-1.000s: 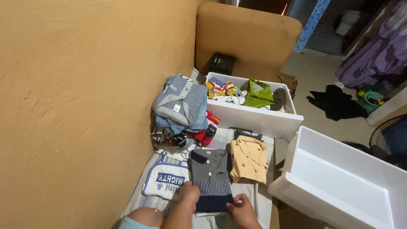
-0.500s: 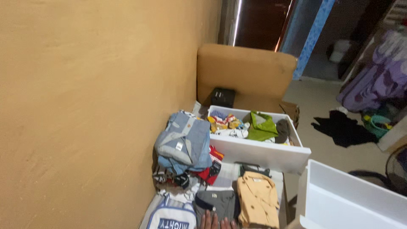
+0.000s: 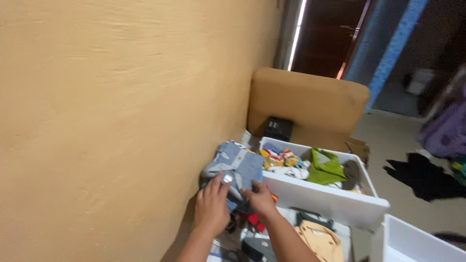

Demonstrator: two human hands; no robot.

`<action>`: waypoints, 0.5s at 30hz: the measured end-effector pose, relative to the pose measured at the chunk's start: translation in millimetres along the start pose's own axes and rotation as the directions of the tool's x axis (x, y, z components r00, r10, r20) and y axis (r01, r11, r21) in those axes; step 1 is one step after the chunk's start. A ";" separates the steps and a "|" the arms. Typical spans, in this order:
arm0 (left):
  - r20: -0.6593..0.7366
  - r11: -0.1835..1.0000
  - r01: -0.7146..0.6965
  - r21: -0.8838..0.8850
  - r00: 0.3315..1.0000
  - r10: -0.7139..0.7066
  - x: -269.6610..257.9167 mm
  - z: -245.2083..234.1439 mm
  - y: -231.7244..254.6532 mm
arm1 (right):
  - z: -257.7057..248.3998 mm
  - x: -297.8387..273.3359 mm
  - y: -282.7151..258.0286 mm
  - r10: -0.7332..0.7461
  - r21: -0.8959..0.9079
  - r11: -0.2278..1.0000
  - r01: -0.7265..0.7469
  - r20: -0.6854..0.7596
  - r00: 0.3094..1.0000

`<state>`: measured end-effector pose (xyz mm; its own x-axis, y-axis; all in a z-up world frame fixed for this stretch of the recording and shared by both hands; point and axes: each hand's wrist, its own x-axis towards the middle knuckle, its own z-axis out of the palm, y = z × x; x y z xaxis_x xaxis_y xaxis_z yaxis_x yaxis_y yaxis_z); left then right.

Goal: The person sorts baby clothes from a pile on a bed into white plastic bins, picking up items one at a time and smoothing them out on the bed before placing them into a bin.

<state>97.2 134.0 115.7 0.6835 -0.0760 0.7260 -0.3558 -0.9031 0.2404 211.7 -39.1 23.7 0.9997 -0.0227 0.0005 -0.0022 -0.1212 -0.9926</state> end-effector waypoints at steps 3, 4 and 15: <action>0.200 0.990 0.111 0.093 0.972 -0.127 6.0 -11.1 -1.4 | 19.1 25.6 -19.9 0.265 0.312 0.915 -0.257 0.017 0.964; 0.285 0.981 0.186 0.059 0.938 -0.196 2.4 -12.6 -3.0 | 20.2 25.4 -25.6 0.407 0.590 0.703 -0.398 0.126 0.905; 0.680 0.127 0.753 -0.645 0.642 -0.354 -74.9 79.6 -63.3 | -56.2 -3.3 -101.9 0.114 0.431 0.848 -0.308 0.419 0.901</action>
<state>119.2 163.2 -5.1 0.9982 -0.0167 -0.0572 0.0586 0.1007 0.9932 207.4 -82.4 131.7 0.9098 0.3814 -0.1636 -0.3001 0.3323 -0.8942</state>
